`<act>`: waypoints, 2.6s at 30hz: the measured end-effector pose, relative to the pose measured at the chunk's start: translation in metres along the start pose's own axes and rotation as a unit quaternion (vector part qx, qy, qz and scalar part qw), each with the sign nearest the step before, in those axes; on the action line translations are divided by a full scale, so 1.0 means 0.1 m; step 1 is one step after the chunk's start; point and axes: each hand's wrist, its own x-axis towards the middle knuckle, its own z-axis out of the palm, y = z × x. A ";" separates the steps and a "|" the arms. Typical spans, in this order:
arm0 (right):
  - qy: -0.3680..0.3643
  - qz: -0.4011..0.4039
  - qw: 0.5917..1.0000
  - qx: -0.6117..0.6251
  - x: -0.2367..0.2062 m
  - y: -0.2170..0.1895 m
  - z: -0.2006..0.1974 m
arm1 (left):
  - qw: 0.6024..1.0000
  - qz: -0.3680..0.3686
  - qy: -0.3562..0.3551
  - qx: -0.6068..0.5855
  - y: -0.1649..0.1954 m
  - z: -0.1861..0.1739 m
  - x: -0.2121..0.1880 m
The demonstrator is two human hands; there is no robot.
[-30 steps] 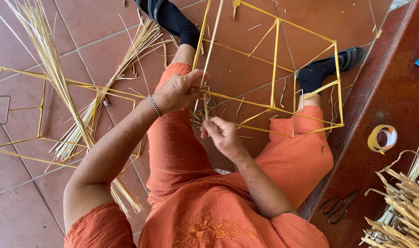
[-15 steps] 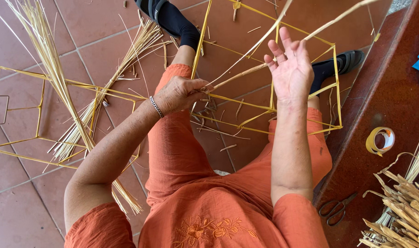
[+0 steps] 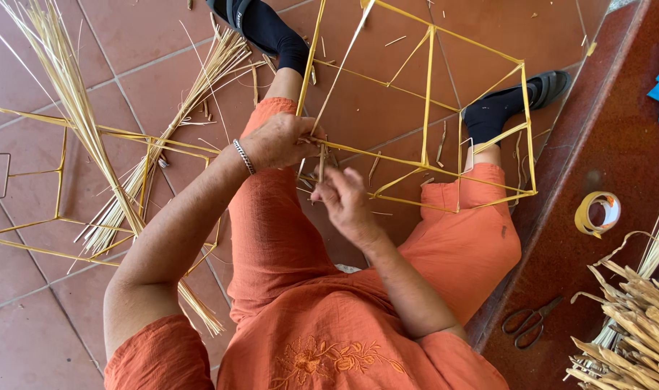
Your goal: The person sits on the floor and attaches bundles of dried palm leaves to yellow bamboo frames, bending and threading individual strips to secure them across the frame bars. They gather strips from a pile, fold them over the frame, and work on multiple frames laid on the tile.
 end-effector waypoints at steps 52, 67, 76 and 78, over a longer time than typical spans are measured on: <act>0.040 0.029 0.998 -0.034 -0.23 0.27 -0.25 | 0.820 -0.421 0.237 0.307 -1.34 -0.09 -2.13; 0.009 0.070 0.997 -0.022 -0.24 0.37 -0.36 | 0.745 -0.591 0.281 0.132 -1.36 -0.12 -2.76; 0.077 -0.084 0.985 -0.128 0.07 -0.18 -0.49 | 0.732 -0.295 0.543 -0.286 -0.79 0.43 -2.43; 0.032 -0.058 0.998 -0.024 0.22 -0.30 -0.39 | 0.748 -0.240 0.547 -0.289 -0.57 0.60 -2.33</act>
